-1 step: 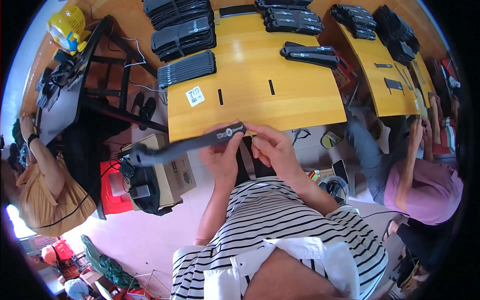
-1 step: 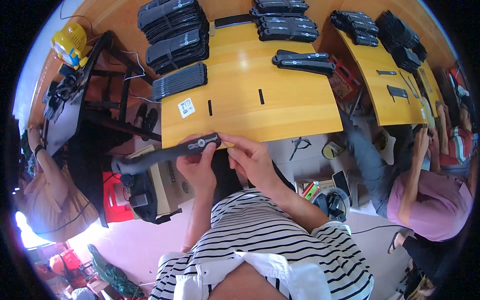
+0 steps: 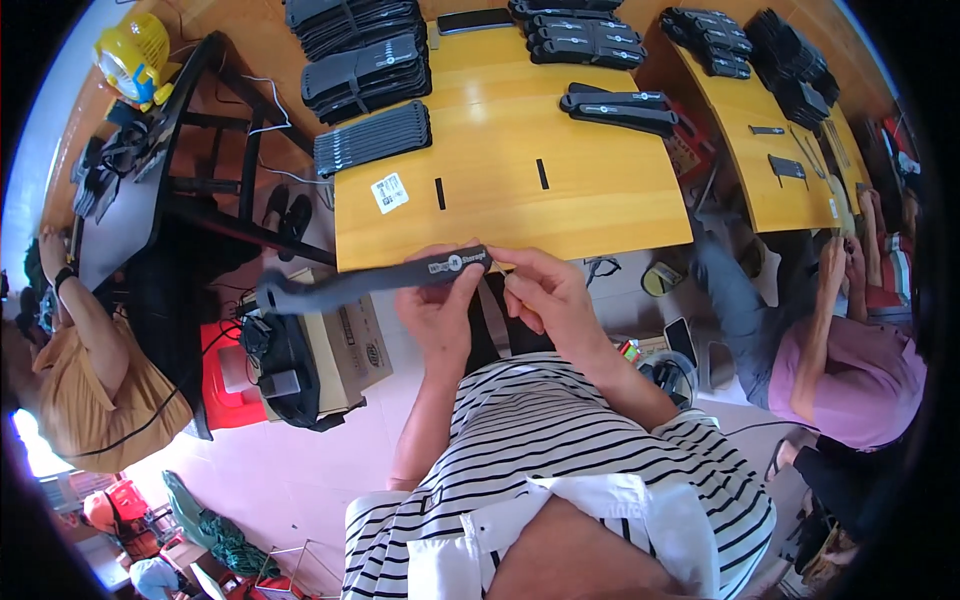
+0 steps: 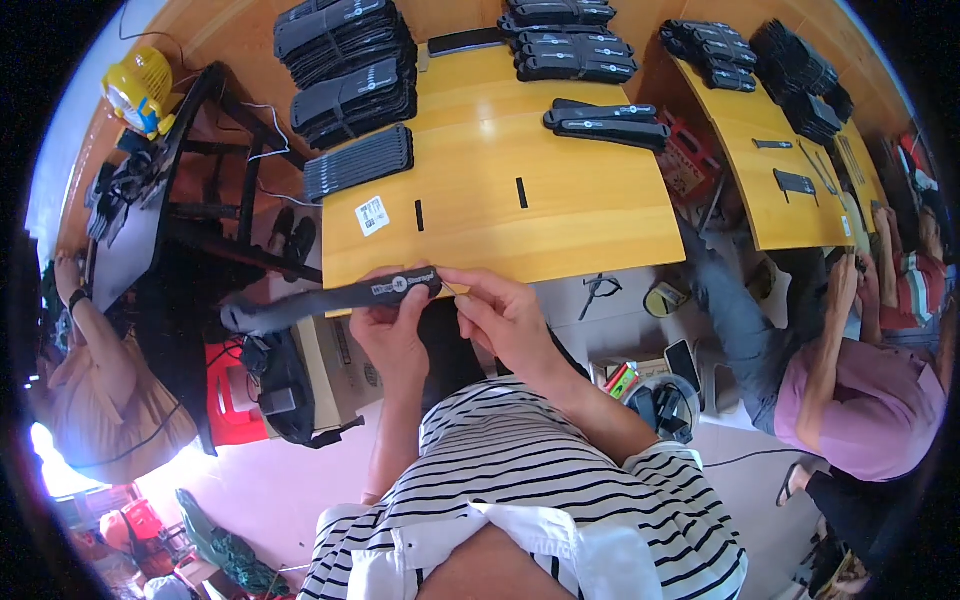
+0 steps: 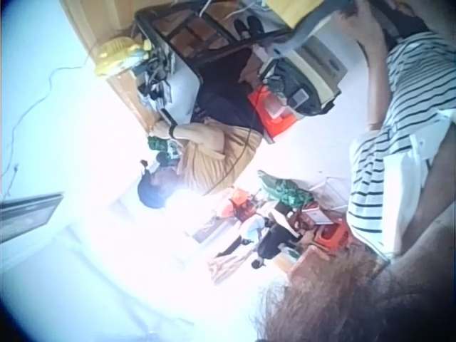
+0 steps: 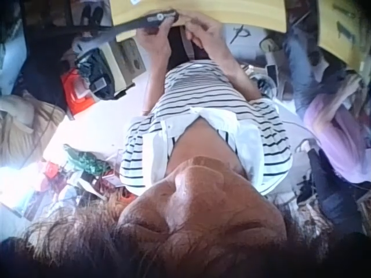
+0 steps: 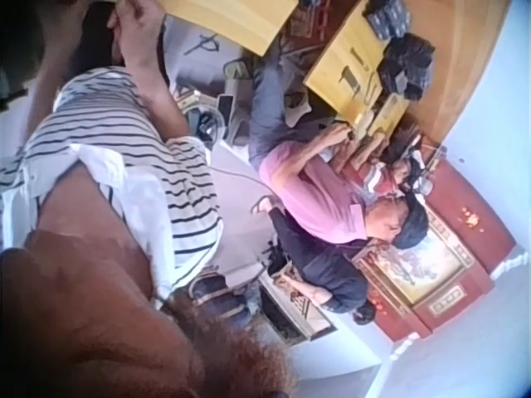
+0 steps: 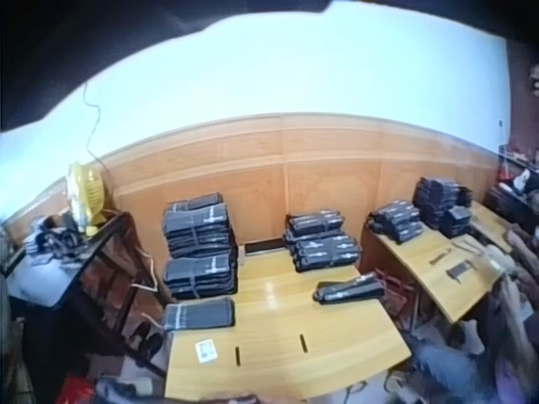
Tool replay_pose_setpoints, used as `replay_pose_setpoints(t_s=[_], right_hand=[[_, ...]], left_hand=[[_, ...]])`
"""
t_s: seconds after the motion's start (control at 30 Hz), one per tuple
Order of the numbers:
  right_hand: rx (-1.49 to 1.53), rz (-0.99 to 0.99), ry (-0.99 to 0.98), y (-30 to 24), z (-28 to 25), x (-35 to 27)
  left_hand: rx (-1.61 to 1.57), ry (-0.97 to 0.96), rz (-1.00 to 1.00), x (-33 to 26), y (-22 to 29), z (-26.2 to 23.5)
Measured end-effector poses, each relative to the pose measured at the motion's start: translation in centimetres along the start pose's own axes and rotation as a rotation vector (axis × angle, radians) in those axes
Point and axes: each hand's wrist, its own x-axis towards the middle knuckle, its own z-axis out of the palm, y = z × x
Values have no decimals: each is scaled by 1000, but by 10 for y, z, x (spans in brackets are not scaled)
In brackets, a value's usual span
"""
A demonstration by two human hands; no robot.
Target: Assembling black straps and fasteners onto base plates using a small handheld tool.
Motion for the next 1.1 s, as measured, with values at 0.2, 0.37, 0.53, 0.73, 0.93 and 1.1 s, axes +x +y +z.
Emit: replay_pose_setpoints(t_s=[0.2,0.37,0.53,0.73,0.93,1.1], right_hand=[[51,107,-127,-17,-16,-6],[-157,65,-183,-26,-24,-2],[-506,-303,-25,-13,-12,1],[-684,-595,-243,-14,-25,-1],[-473,-264,-308,-20,-31,-10],[-964,-686,-125,-10,-19,-10]], left_hand=[[-251,-143,-429,12,11,-16],[-404,-264,-587,17,7,-20],[-113,-98,-288,4,5,-9],[-335,-341,-580,16,9,-34],[-483,-545,-811,22,10,-30],[-464,-492,-791,24,14,-29]])
